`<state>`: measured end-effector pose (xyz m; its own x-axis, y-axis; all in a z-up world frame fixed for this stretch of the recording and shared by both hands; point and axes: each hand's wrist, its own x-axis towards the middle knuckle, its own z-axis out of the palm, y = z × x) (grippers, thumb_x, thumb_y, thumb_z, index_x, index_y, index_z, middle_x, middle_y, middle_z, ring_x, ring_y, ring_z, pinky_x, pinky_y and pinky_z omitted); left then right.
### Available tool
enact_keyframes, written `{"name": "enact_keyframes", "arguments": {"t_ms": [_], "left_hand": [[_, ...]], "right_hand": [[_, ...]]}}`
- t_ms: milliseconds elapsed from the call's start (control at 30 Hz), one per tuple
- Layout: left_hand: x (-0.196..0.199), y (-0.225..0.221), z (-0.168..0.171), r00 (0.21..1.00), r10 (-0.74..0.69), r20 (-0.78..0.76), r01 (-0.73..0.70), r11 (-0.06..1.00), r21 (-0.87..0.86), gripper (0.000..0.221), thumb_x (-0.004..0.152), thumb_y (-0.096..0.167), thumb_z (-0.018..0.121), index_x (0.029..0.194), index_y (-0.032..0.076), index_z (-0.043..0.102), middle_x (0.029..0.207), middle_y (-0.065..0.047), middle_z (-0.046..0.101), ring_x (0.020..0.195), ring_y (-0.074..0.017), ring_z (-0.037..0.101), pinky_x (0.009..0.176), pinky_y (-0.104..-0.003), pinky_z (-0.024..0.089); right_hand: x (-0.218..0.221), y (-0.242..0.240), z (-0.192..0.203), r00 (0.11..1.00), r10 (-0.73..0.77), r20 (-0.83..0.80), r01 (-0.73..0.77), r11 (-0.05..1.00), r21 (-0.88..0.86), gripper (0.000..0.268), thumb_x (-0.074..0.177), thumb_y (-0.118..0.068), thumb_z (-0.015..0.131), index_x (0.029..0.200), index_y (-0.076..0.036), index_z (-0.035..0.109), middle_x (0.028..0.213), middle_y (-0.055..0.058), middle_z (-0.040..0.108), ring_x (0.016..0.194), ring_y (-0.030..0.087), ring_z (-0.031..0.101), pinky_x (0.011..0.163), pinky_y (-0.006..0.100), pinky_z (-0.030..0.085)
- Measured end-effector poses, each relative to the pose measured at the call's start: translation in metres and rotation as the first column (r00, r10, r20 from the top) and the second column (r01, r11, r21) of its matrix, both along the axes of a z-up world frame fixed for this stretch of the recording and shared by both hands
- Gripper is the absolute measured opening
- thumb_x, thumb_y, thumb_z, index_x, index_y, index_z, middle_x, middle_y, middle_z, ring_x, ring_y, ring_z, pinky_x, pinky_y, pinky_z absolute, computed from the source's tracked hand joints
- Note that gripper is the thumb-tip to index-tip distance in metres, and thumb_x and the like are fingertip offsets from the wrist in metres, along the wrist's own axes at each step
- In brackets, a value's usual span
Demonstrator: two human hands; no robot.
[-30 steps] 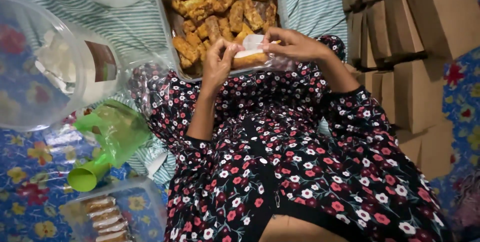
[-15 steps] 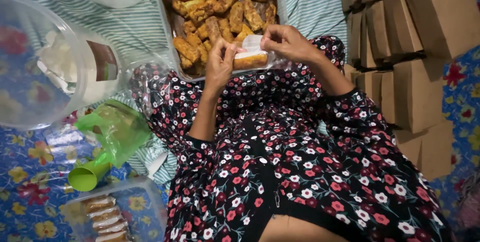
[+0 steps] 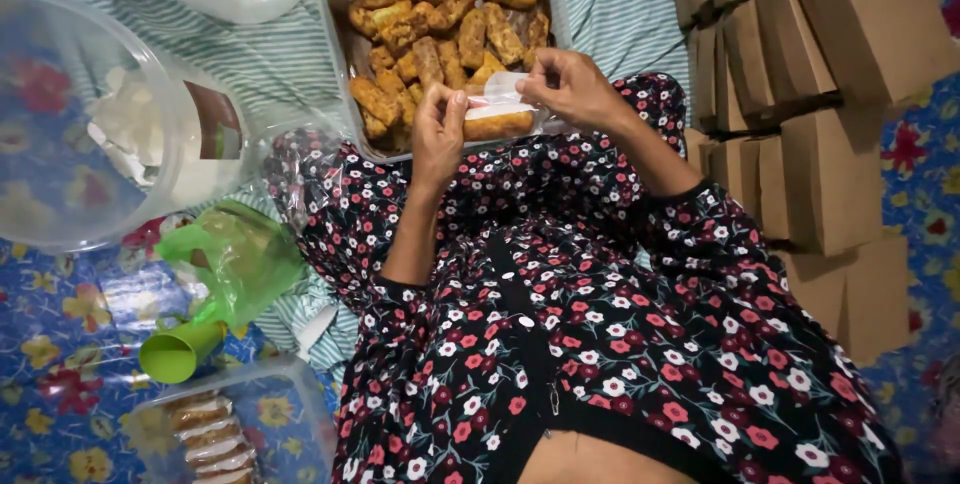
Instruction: Packaging fried food items and condiment packets into individual plastic bags
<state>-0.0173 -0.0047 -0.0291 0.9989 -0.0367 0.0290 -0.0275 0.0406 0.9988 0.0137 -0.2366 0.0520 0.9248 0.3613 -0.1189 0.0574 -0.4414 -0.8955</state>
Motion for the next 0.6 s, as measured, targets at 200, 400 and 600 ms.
{"name": "enact_keyframes", "arguments": {"t_ms": [200,400,600], "left_hand": [[-0.008,-0.004,0.016,0.999,0.014,-0.038,-0.019,0.990,-0.140,0.021,0.108,0.023,0.055,0.092,0.011,0.060,0.088,-0.006,0.077,0.079,-0.0085,0.061,0.073,-0.024,0.047],[-0.012,-0.006,0.028,0.993,-0.017,-0.118,0.007,0.996,-0.086,0.020,0.105,0.032,0.054,0.089,0.019,0.054,0.100,-0.004,0.079,0.065,-0.0045,0.052,0.056,-0.021,0.041],[-0.012,-0.008,0.027,0.994,-0.035,-0.099,0.019,0.987,-0.161,0.017,0.105,0.028,0.055,0.092,0.017,0.053,0.101,-0.007,0.078,0.067,-0.0088,0.062,0.051,-0.022,0.050]], "right_hand": [[-0.003,0.002,-0.001,0.998,-0.043,0.047,0.041,0.998,0.045,0.024,0.095,-0.014,0.077,0.079,-0.008,0.061,0.067,0.007,0.066,0.061,0.013,0.053,0.057,0.026,0.039],[-0.004,0.005,0.009,0.927,-0.211,-0.311,0.228,0.973,0.020,0.020,0.099,-0.013,0.071,0.089,-0.015,0.054,0.090,0.004,0.067,0.070,0.015,0.068,0.054,0.023,0.059],[-0.005,0.012,0.033,0.899,-0.310,-0.309,0.317,0.948,-0.028,0.013,0.101,-0.013,0.064,0.109,-0.014,0.055,0.106,0.010,0.073,0.081,0.022,0.077,0.057,0.030,0.067]]}}
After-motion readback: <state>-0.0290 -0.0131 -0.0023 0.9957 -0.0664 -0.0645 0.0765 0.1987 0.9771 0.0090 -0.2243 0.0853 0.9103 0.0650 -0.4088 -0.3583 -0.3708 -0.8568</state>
